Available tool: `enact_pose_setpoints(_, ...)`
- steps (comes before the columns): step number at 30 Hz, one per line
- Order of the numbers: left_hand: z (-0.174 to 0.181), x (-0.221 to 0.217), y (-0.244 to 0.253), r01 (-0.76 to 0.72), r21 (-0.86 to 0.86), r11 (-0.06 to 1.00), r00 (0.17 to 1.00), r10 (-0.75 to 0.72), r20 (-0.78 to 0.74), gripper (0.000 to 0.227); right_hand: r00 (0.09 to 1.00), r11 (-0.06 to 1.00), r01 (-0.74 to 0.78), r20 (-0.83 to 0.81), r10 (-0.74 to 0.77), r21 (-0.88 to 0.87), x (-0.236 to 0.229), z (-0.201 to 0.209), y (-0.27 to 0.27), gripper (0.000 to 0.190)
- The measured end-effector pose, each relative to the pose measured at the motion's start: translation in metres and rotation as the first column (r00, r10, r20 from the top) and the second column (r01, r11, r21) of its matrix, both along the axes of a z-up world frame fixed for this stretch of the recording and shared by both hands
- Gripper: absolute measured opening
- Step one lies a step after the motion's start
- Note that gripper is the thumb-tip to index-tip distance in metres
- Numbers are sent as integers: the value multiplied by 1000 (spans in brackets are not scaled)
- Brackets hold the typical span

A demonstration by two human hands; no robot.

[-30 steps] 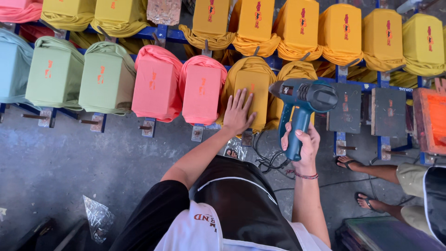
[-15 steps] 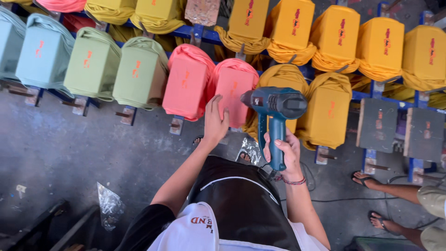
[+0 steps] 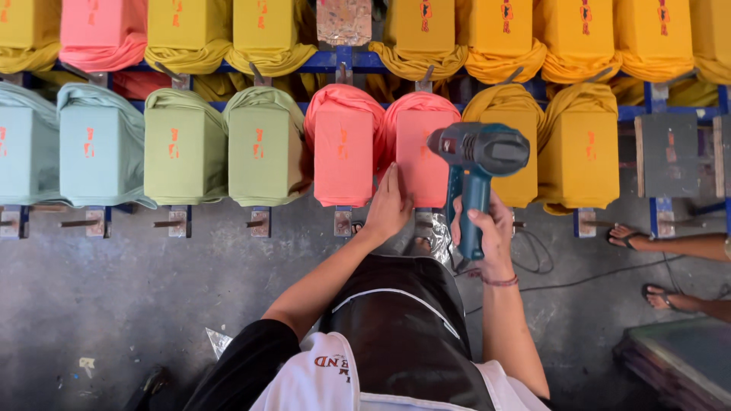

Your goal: The person uses a heat gun to apply heat to the top surface of multiple fabric-covered rectangular blocks arranged in rows. They move sequentially from one block to the next, holding the heat gun in one hand and occasionally touching the fabric with the other.

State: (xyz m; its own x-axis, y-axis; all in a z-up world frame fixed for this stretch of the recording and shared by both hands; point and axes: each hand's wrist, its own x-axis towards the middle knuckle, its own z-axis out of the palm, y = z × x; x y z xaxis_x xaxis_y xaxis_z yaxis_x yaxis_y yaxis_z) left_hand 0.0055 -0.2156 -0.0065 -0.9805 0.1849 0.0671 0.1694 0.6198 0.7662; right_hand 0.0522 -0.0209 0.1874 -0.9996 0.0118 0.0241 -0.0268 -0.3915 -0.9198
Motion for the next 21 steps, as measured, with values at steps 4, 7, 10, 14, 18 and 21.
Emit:
enact_pose_setpoints(4, 9, -6, 2, 1, -63, 998, 999, -4, -49, 89, 999, 1000, 6, 34, -5, -8, 25, -7, 4, 30)
enact_pose_setpoints(7, 9, 0, 7, 2, -72, 997, 999, -4, -35, 89, 999, 1000, 2, 44, -1, -22, 23, 3, 3, 29)
enact_pose_setpoints(10, 9, -6, 5, 2, -74, 997, 1000, -4, -28, 90, 1000, 999, -3, 6, 3, -45, -4, -3, 2, 28)
enact_pose_setpoints(14, 4, -1, 9, -12, -100, 995, 1000, 12, -4, 91, 1000, 996, -17, -16, 16, -83, -20, -8, 8, 28)
enact_pose_setpoints(18, 5, -1, 13, -42, -119, 992, 999, 42, -5, 87, 999, 998, -38, 3, 38, -46, 7, 1, 20, 30)
enact_pose_setpoints(21, 0, -7, 18, -62, -114, 992, 998, 61, -12, 87, 997, 994, -69, 32, 72, -79, 17, 8, 31, 32)
